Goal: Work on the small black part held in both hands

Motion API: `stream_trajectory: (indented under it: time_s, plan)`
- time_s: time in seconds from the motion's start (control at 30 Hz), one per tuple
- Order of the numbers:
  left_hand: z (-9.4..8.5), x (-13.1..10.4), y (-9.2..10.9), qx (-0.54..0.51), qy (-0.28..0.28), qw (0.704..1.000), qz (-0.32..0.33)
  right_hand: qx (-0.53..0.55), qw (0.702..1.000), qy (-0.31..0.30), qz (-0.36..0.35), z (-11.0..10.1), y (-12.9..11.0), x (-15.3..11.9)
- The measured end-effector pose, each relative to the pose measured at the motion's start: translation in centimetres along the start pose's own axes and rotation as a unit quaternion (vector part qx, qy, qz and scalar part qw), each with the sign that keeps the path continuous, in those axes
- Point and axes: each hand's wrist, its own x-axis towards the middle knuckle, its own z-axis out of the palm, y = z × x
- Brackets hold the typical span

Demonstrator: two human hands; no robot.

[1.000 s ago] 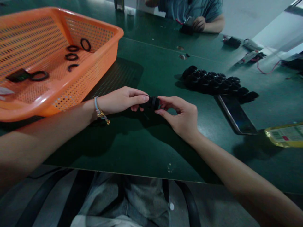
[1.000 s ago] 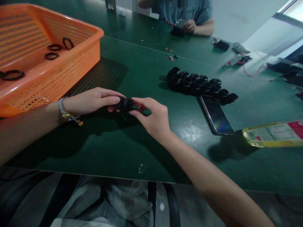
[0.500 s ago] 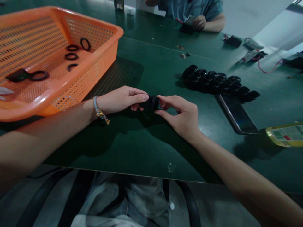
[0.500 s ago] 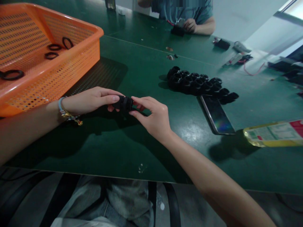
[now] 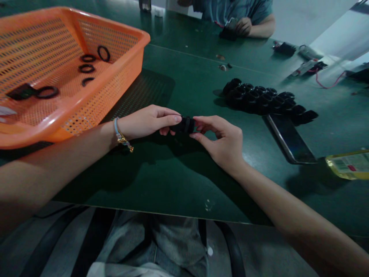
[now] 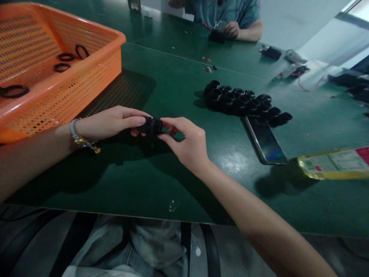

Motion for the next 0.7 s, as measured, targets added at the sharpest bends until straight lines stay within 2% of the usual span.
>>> stream_trajectory:
  time_s: [0.7]
  plan:
    - [0.04, -0.07, 0.00, 0.005, 0.004, 1.000, -0.007, -0.010, 1.000, -0.004, 0.001, -0.03, 0.01, 0.02]
